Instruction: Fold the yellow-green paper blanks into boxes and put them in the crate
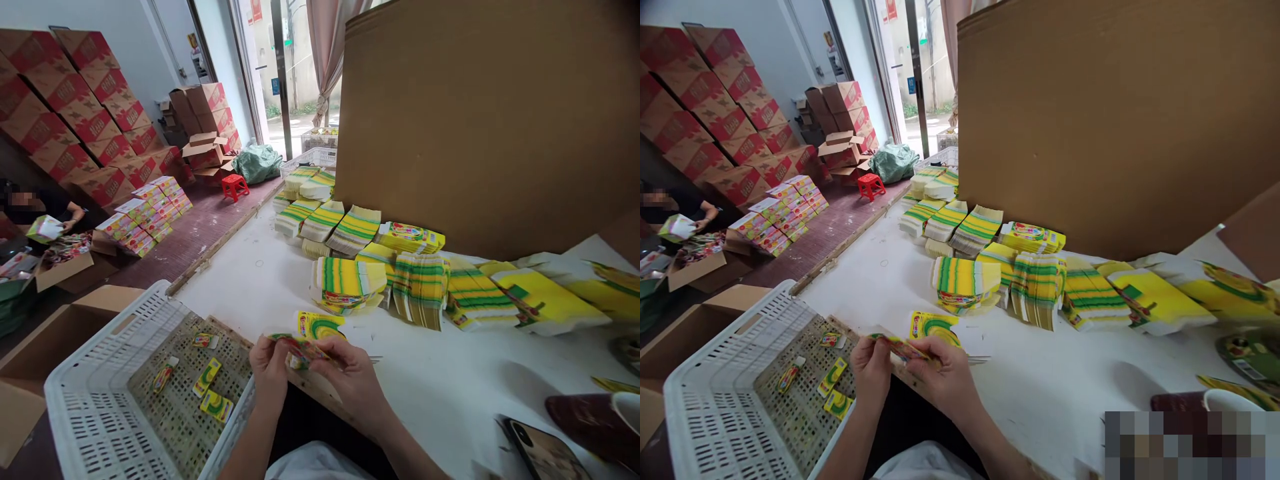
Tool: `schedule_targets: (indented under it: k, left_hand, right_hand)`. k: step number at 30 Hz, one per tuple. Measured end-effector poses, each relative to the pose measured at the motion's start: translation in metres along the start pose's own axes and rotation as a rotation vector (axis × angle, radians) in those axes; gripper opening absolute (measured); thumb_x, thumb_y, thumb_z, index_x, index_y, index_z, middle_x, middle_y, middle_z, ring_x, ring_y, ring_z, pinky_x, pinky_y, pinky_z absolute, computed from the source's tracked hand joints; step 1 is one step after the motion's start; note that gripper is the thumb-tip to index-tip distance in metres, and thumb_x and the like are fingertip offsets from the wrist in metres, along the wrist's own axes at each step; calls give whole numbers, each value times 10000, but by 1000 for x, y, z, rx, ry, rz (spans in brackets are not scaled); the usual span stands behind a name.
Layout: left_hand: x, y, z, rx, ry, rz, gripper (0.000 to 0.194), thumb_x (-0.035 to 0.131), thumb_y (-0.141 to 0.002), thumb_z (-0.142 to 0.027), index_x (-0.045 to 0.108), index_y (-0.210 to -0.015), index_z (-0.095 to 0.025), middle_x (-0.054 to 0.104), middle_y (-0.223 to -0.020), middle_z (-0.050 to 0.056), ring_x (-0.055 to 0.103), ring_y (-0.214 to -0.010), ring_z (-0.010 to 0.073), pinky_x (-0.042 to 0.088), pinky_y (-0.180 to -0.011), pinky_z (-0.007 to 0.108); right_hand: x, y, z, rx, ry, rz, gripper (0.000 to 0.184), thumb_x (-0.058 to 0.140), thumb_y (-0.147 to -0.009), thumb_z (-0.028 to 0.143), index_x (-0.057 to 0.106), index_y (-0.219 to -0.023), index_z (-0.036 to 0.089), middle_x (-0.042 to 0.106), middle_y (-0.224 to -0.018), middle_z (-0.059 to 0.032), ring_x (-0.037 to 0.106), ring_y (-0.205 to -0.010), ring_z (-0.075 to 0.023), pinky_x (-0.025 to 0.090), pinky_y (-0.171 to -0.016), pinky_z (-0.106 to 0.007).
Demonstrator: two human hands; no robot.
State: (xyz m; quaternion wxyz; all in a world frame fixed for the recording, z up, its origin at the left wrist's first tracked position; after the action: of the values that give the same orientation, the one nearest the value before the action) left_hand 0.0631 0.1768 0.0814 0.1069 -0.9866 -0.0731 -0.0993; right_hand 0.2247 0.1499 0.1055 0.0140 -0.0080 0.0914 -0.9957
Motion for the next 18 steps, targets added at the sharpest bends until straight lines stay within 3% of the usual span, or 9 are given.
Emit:
schedule_targets:
  k: [3,5,7,9,11,14,16,18]
  left_hand:
    - [-4,-6,-13,34,-82,48,294,740,-844,-469,775,-855,-177,764,-831,56,703,-779,195,588,-761,309]
    - [-6,-6,-34,80,-116,123,375,692,-881,-520,769,-1013,-178,774,-976,96,730,-892,230,594,-821,341]
    - [-8,-4,-62,178,-212,172,636,668,-845,-663,674,-1265,-185,701,-1261,155,678,-1156,307,558,-989,426]
    - [-3,2,-85,279,-436,236,987,755,-680,-759,512,-1457,-201,534,-1491,190,503,-1389,387,441,-1145,523]
    - [12,7,-87,288,-716,364,1142,887,-576,-655,417,-1522,-220,485,-1534,187,454,-1424,409,398,-1172,566]
    - [27,11,-66,171,-888,502,819,843,-732,-377,466,-1442,-219,644,-1347,145,638,-1216,337,532,-1025,505]
    - [30,12,-55,117,-898,488,610,753,-794,-306,507,-1343,-208,700,-1208,111,694,-1078,284,579,-923,437]
    - [32,14,-52,140,-889,456,601,738,-803,-340,480,-1327,-195,701,-1169,110,700,-1043,272,591,-883,409]
  right_hand:
    - [-14,-1,12,-150,220,-27,154,656,-939,330,799,-943,273,772,-790,-16,701,-710,-197,575,-687,-311]
    - [-25,1,25,-304,367,-59,244,573,-987,267,785,-1103,298,797,-922,-36,725,-819,-207,592,-751,-334]
    - [-31,4,39,-452,545,-96,363,490,-1008,190,740,-1228,337,791,-1056,-48,714,-993,-230,585,-869,-393]
    - [-26,10,51,-574,698,-92,420,465,-1007,154,714,-1266,372,774,-1139,-45,672,-1125,-250,540,-986,-461]
    - [-11,18,58,-680,756,-25,391,528,-998,179,702,-1265,405,770,-1151,-21,647,-1185,-250,477,-1081,-495]
    - [1,26,63,-709,700,-4,438,636,-964,234,620,-1362,417,704,-1312,-17,574,-1324,-260,354,-1202,-523]
    - [-16,23,60,-588,564,-168,588,679,-942,307,485,-1493,373,554,-1507,-65,464,-1436,-296,320,-1222,-550]
    - [-35,17,45,-373,332,-268,681,660,-947,418,384,-1560,312,443,-1592,-111,428,-1462,-315,366,-1199,-547]
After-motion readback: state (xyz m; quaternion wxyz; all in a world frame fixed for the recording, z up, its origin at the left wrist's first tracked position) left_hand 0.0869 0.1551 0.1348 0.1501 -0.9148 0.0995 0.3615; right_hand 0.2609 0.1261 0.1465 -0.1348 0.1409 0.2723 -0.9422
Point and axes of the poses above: each hand's wrist, its own y-axis away from the middle knuckle, its own x-axis out of the palm, z = x × y, the point moved 9 cm from there along -y, towards the middle knuckle
